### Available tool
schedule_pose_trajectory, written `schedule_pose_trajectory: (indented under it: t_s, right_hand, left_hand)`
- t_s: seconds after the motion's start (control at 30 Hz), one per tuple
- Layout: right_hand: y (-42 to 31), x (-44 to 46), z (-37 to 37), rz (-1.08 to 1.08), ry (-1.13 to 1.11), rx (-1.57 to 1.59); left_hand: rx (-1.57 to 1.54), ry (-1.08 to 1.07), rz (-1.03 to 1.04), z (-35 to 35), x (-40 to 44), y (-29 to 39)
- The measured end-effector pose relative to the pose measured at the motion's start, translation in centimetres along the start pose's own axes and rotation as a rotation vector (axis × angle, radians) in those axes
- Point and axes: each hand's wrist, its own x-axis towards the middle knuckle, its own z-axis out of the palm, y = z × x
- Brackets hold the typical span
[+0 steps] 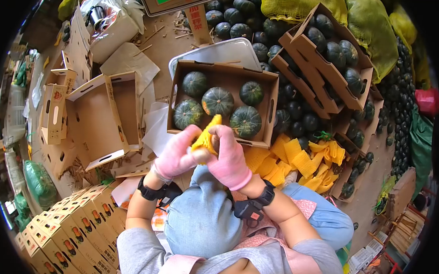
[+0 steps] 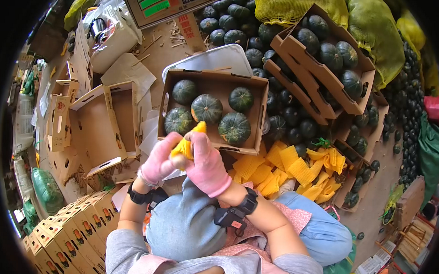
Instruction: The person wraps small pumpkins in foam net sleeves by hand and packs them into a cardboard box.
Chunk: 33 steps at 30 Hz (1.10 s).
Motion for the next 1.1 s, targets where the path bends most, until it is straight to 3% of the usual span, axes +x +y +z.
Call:
schedule_pose_trajectory:
  t_s: [0.07, 0.2, 0.27, 0.33, 0.4, 0.5, 0.53, 0.57, 0.6, 0.63, 0.67, 0.7, 0.77, 0.8, 0.87, 1.0, 1.1]
  right_hand:
    - [0.7, 0.1, 0.8, 0.183, -0.031, 0.146]
    - [2.3, -1.4, 2.7, 0.225, -0.006, 0.455]
    - [2.1, -1.8, 3.2, 0.164, -0.044, 0.241]
    - [1.9, -1.9, 3.9, 0.040, -0.070, -0.009]
    - [2.5, -2.2, 4.5, 0.030, -0.095, -0.011]
    - [2.6, -2.0, 4.0, 0.037, -0.087, 0.038]
    - [3.0, -1.9, 3.5, 0.053, -0.140, 0.035]
    - [3.7, -1.7, 3.0, 0.069, -0.192, 0.030]
    - [4.9, -1.6, 2.5, 0.231, -0.374, 0.293]
    - [5.4, -1.3, 1.3, 0.604, -0.551, 0.875]
    - [5.6, -1.3, 0.6, 0.657, -0.592, 1.133]
    - [5.6, -1.3, 0.1, 0.708, -0.628, 1.391]
    - [5.6, -1.4, 0.0, 0.663, -0.668, 1.273]
    - [5.9, -1.4, 0.1, 0.638, -0.664, 1.208]
    - [5.9, -1.5, 0.8, 0.591, -0.640, 1.066]
    - [4.3, -1.6, 5.0, 0.437, -0.094, 0.866]
    - [4.9, -1.6, 5.1, 0.520, -0.283, 0.860]
  left_hand:
    - [0.034, 0.080, 0.006, -1.5, -1.1, -0.6]
    - [0.057, 0.095, -0.236, -2.6, -4.2, -0.8]
    - [0.170, 0.089, -0.334, -3.1, -5.8, -1.0]
    - [-0.014, 0.177, -0.325, -2.1, -6.8, -1.5]
    - [-0.208, 0.216, -0.247, -1.4, -7.4, -2.4]
    - [-0.799, 0.242, -0.354, -1.4, -8.5, -4.0]
    - [-1.060, 0.208, -0.271, -1.1, -8.6, -4.3]
    - [-1.082, 0.185, -0.319, -1.1, -8.7, -4.0]
    - [-1.105, 0.159, -0.364, -1.3, -8.6, -3.3]
    - [-1.129, 0.133, -0.407, -1.4, -8.5, -3.0]
    - [-0.931, 0.000, -0.377, -2.3, -9.1, -4.1]
    - [-0.912, 0.008, -0.378, -2.3, -9.0, -4.0]
    - [-0.877, 0.027, -0.379, -2.0, -8.6, -3.7]
    - [-0.752, 0.078, -0.197, -1.6, -8.0, -4.2]
    - [-0.623, 0.060, -0.167, -1.4, -7.5, -4.2]
    - [-0.320, 0.238, -0.042, -0.9, -6.6, -5.1]
    - [-0.055, 0.291, 0.155, -1.2, -5.7, -5.1]
